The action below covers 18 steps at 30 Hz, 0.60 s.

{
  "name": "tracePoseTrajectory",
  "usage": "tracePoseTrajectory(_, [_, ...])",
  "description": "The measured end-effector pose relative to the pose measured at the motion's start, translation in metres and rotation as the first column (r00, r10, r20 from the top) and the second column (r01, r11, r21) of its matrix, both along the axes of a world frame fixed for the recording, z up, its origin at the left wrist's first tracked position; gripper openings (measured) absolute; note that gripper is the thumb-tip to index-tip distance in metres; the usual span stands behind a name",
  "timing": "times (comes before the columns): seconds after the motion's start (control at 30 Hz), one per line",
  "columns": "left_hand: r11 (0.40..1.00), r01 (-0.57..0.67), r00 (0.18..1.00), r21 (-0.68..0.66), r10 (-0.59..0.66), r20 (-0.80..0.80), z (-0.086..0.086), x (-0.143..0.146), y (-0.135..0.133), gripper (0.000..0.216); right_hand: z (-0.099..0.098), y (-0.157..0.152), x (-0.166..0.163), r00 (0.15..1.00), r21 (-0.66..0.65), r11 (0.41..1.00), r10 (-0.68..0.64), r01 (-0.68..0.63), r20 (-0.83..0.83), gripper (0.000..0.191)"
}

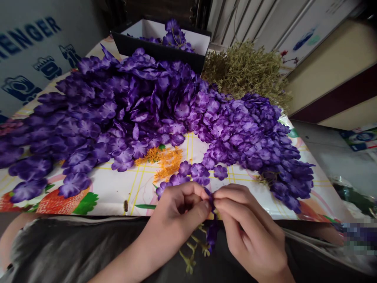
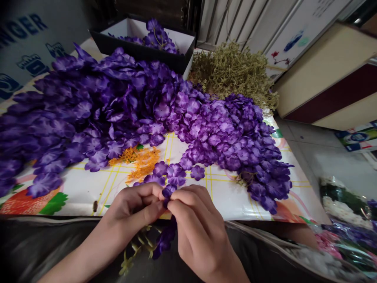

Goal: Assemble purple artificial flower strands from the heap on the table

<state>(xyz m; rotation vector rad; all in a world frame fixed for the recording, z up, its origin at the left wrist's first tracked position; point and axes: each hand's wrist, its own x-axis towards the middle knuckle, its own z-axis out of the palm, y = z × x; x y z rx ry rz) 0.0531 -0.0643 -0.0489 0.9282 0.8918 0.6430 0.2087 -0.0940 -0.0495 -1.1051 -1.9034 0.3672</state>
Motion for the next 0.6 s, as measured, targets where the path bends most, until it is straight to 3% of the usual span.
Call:
tracePoseTrajectory(0.1, [0.996,-0.019,0.997,0.082,0.025,-0.071,0.001,0.000,-0.001,0.017,0.002,-0.002,-0.003,0.992,-0.275,0.961,-0.050,0.016,-0.116,0.028])
tracePoseTrajectory(0.17, [0.991,-0.027,0.993,0.128,0.040,-0.107,0.002,0.001,-0.002,0.017,0.003,-0.002,-0.005,0.986,-0.370,0.929,-0.081,0.021,-0.148,0.024])
tracePoseTrajectory(0.23, [0.988,-0.019,0.990,0.153,0.039,-0.132,0.004,0.001,-0.003,0.016,0.003,-0.001,-0.005,0.979,-0.387,0.920,-0.127,0.058,-0.157,0.012])
tracePoseTrajectory(0.3, [0.988,-0.003,0.988,0.155,0.026,-0.149,0.004,0.002,-0.004,0.017,0.001,0.001,0.000,0.955,-0.408,0.896,-0.256,0.174,-0.153,0.011])
tracePoseTrajectory(0.4, [0.993,-0.003,0.989,0.121,0.021,-0.148,0.004,0.002,-0.002,0.017,-0.004,0.004,0.015,0.845,-0.442,0.819,-0.491,0.365,-0.211,0.012])
tracePoseTrajectory(0.5, [0.997,-0.030,0.991,0.072,0.039,-0.126,0.003,0.003,0.002,0.016,-0.010,0.007,0.027,0.735,-0.467,0.799,-0.566,0.379,-0.372,0.012])
tracePoseTrajectory(0.6, [0.998,-0.057,0.995,0.021,0.058,-0.080,0.002,0.003,0.005,0.018,-0.011,0.010,0.029,0.688,-0.472,0.809,-0.565,0.352,-0.455,0.011])
